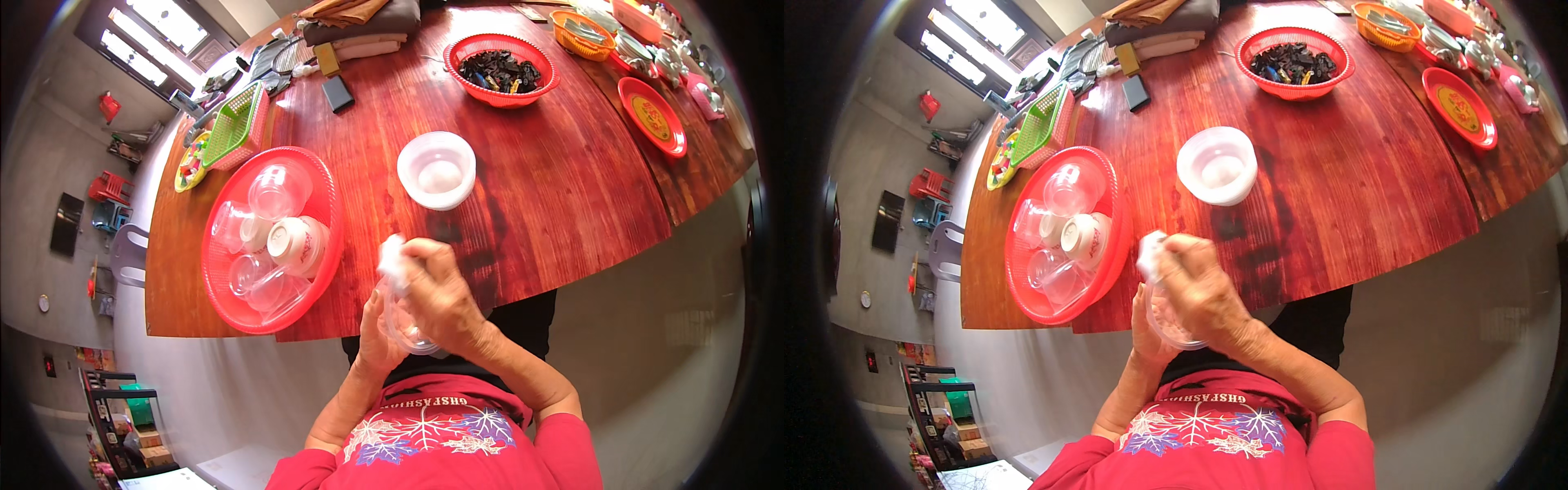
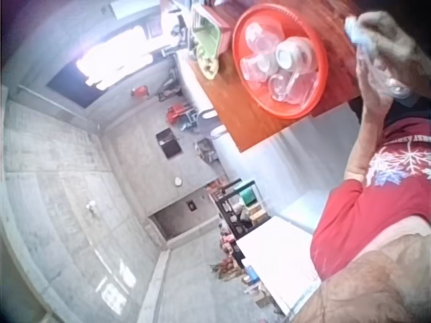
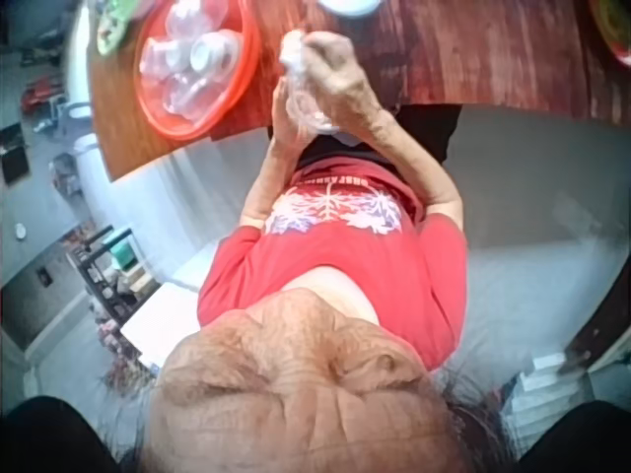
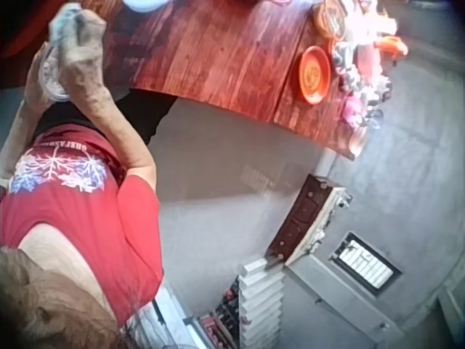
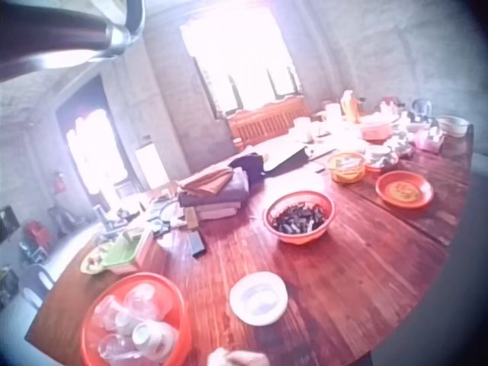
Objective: The person wipes the inside and outside of clear plastic cups with a white cloth. They handle the cups one by one, wiping them thoroughly before placing them into a red plastic basket on the table. The task continues for the duration of the clip.
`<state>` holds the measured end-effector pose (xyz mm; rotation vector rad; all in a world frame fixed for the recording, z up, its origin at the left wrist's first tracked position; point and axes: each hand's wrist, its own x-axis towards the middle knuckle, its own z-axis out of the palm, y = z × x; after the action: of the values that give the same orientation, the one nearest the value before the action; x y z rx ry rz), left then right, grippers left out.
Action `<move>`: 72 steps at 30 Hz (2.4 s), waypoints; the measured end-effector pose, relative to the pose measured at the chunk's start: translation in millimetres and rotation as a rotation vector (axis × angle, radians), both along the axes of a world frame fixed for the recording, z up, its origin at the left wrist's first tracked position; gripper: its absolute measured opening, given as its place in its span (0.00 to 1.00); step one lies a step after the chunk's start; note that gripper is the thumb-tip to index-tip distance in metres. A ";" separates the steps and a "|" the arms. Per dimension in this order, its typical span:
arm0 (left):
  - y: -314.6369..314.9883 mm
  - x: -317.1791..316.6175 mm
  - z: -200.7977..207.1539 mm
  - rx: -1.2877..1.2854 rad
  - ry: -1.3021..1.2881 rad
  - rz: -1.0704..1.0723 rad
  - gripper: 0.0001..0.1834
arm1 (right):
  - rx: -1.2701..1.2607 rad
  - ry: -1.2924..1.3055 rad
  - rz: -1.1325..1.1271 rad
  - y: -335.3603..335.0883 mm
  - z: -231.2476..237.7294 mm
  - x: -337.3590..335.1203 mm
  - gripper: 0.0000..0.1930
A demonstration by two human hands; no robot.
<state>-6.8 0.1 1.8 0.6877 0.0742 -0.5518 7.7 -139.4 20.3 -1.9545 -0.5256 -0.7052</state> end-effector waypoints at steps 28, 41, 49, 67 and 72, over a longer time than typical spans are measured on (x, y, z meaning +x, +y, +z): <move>9.7 5.9 -0.6 -0.095 -0.079 -0.036 0.37 | -0.445 -0.199 -0.047 -12.0 -5.0 0.8 0.17; 12.3 7.8 0.4 0.129 -0.131 -0.035 0.41 | 0.465 0.580 0.784 -29.0 -2.4 -12.4 0.15; 14.7 2.8 -9.2 0.063 -0.057 -0.029 0.41 | 0.247 0.114 0.171 6.1 -2.4 -6.0 0.21; 7.7 16.2 6.4 -0.102 -0.138 -0.108 0.42 | -0.075 0.131 -0.199 -24.7 22.6 -22.6 0.19; 0.1 8.8 1.3 0.201 -0.207 -0.024 0.43 | -0.556 0.077 -0.209 0.0 -1.9 -17.4 0.13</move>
<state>2.1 0.2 3.1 0.9389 -0.0732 -0.4970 -9.8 -139.4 18.5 -2.5749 -0.5108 -0.6539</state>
